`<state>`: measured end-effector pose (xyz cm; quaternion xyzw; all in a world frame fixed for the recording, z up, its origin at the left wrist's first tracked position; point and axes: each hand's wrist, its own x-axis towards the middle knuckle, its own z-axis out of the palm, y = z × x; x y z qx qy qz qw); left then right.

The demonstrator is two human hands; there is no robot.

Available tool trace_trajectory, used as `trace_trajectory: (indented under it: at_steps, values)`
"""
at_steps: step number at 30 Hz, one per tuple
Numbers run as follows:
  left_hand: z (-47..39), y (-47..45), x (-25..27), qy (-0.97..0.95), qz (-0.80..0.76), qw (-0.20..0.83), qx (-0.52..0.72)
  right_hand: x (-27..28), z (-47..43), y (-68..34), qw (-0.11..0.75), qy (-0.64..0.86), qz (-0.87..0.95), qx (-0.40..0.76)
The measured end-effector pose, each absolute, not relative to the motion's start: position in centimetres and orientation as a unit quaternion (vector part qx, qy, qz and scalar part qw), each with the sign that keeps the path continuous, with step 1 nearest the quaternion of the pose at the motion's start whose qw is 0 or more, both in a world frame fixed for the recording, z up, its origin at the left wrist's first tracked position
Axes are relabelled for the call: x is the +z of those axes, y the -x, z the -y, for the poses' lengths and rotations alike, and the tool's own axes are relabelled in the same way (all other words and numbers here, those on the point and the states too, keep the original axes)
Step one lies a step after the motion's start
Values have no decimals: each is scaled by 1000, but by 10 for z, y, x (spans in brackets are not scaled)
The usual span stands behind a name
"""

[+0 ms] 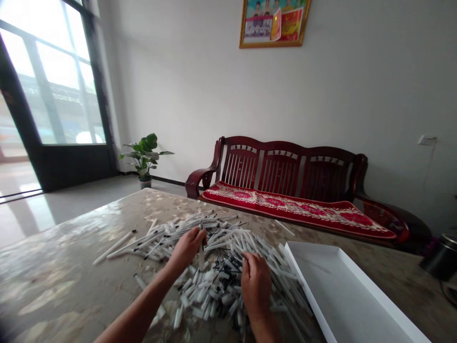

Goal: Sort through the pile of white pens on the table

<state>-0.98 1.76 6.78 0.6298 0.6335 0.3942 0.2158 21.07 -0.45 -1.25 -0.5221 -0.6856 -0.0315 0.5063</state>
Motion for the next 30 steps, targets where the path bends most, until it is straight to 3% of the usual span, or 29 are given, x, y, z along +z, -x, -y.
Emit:
trace_trajectory:
  at_steps: [3, 9, 23, 30]
  values:
    - [-27, 4, 79, -707, -668, 107, 206, -13, 5, -210, 493, 512, 701, -65]
    - [-60, -17, 73, -743, -653, 65, 134, -11, 6, -210, 486, 499, 710, -99]
    - [-67, 50, 68, -694, -716, 24, 66, -12, 8, -210, 485, 489, 715, -121]
    - [-61, 54, 56, -668, -723, 65, 162, -13, 10, -210, 477, 483, 723, -130]
